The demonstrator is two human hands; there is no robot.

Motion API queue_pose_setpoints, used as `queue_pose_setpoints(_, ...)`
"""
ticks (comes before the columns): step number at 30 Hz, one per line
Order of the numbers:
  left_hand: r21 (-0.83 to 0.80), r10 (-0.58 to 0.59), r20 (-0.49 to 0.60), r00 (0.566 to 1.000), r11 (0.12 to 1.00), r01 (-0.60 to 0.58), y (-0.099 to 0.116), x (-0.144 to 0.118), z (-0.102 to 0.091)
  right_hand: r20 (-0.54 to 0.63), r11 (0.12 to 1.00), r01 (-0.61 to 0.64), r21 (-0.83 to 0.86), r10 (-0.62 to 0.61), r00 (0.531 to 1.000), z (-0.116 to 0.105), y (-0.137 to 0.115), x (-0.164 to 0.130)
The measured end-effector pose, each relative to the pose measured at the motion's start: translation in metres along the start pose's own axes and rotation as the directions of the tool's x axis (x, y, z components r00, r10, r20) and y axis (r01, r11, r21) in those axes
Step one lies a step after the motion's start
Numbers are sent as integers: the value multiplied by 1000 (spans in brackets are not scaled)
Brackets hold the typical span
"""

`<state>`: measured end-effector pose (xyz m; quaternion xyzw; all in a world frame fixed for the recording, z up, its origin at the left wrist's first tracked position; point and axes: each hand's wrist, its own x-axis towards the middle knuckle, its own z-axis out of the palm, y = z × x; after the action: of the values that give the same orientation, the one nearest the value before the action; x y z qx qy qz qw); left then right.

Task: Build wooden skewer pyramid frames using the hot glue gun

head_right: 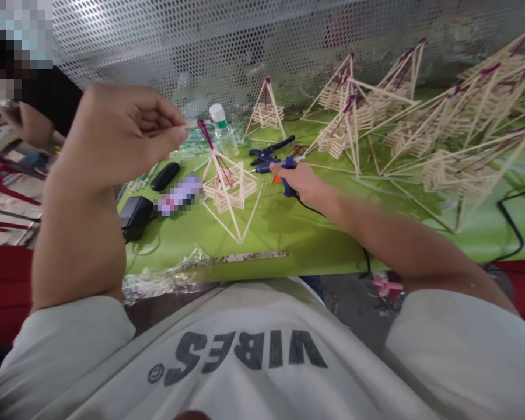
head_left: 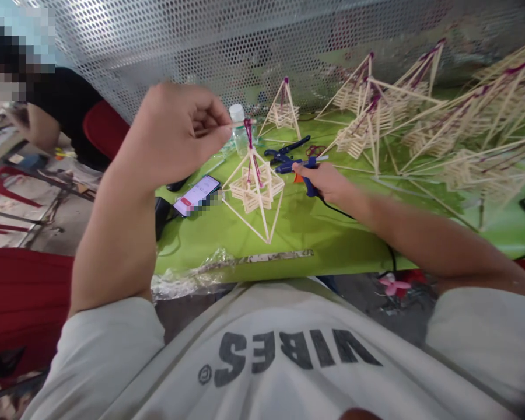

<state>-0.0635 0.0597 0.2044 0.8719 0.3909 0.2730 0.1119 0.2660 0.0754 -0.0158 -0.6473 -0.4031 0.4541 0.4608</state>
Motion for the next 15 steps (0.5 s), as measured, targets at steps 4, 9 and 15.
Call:
queue_pose_setpoints(4, 19, -3, -10, 1000, 1000, 4, 0, -12, -2, 55, 996, -77, -40, 79, 995, -4, 10, -4)
queue_pose_setpoints(9, -8, -27, -22, 999, 1000, 27, 0, -28, 1, 17, 996, -46, 75, 45, 999, -29, 20, -39)
queue_pose_setpoints(15, -21, -52, 51, 997, 998, 53, -7, -44, 18, -238, 964, 247, -98, -264, 935, -125, 23, -99)
